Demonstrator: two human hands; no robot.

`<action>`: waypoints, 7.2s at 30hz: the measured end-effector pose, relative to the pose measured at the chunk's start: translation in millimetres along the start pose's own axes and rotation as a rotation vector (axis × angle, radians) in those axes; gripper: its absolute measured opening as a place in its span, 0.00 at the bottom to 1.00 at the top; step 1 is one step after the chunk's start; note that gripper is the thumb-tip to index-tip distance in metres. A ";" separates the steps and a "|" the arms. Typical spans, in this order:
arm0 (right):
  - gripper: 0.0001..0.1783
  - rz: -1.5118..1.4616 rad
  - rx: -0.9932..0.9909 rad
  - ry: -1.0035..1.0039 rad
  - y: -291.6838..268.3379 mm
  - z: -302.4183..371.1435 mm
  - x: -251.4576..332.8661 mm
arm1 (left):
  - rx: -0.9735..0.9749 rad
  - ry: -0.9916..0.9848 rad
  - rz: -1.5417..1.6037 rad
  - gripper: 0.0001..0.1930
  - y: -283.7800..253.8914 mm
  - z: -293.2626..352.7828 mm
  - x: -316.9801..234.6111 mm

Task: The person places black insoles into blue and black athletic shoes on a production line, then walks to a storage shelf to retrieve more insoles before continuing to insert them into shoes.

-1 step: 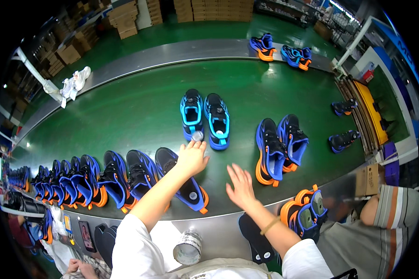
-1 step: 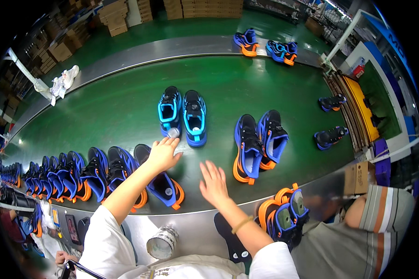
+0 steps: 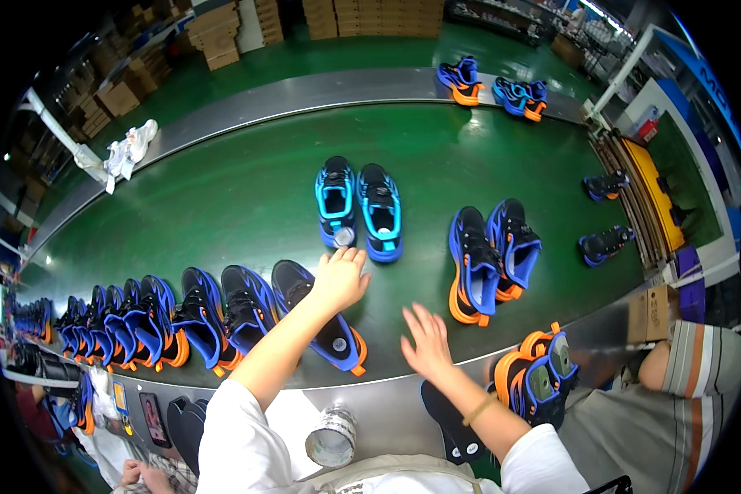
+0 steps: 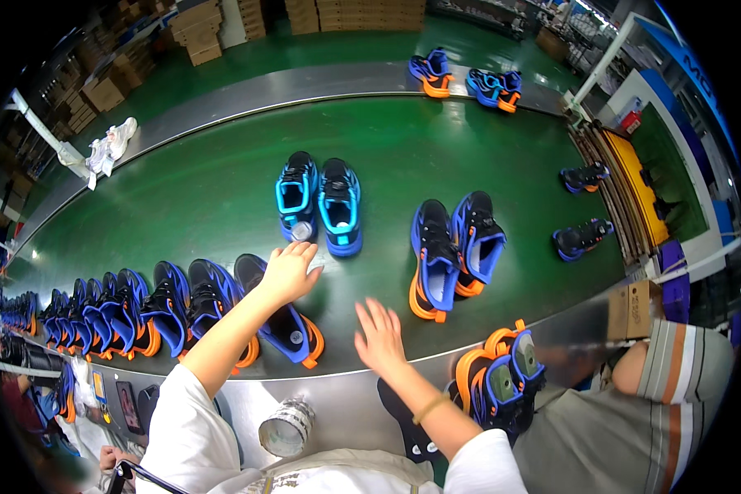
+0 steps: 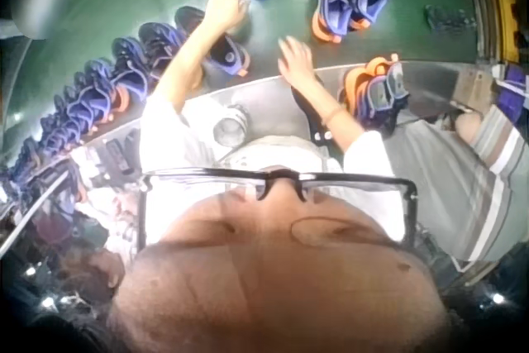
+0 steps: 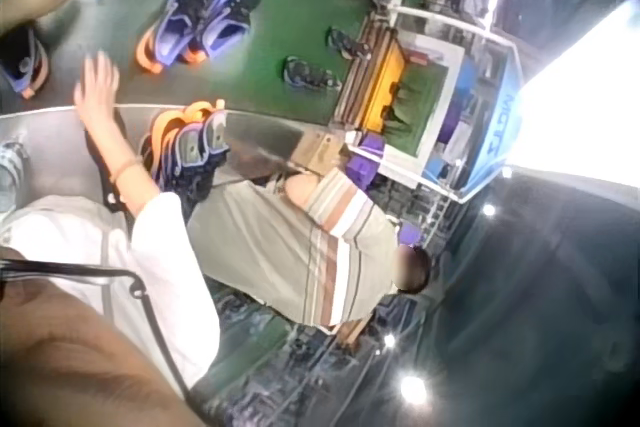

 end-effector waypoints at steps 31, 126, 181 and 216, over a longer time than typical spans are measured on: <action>0.14 -0.179 0.150 0.531 -62.8 240.7 -103.2 | -0.258 0.368 0.232 0.27 54.4 -130.0 -156.6; 0.11 0.084 0.171 -0.262 -64.6 -37.9 -67.9 | -0.437 0.136 0.478 0.19 49.9 -87.5 -91.6; 0.13 -0.297 0.130 0.136 -96.4 32.5 -148.2 | 0.890 0.639 -0.194 0.12 137.6 -71.3 -198.0; 0.11 -0.522 0.108 0.120 -80.5 39.2 -149.4 | -0.371 0.221 0.455 0.09 -20.1 -52.9 -142.2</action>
Point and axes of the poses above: each hand's wrist, its own z-axis away from the middle knuckle, its own y-axis out of the palm, x = y × z, the point moved 6 cm from there along -z, towards the middle knuckle, and after that the axes turned 12 degrees about y, right-handed, at the moved point
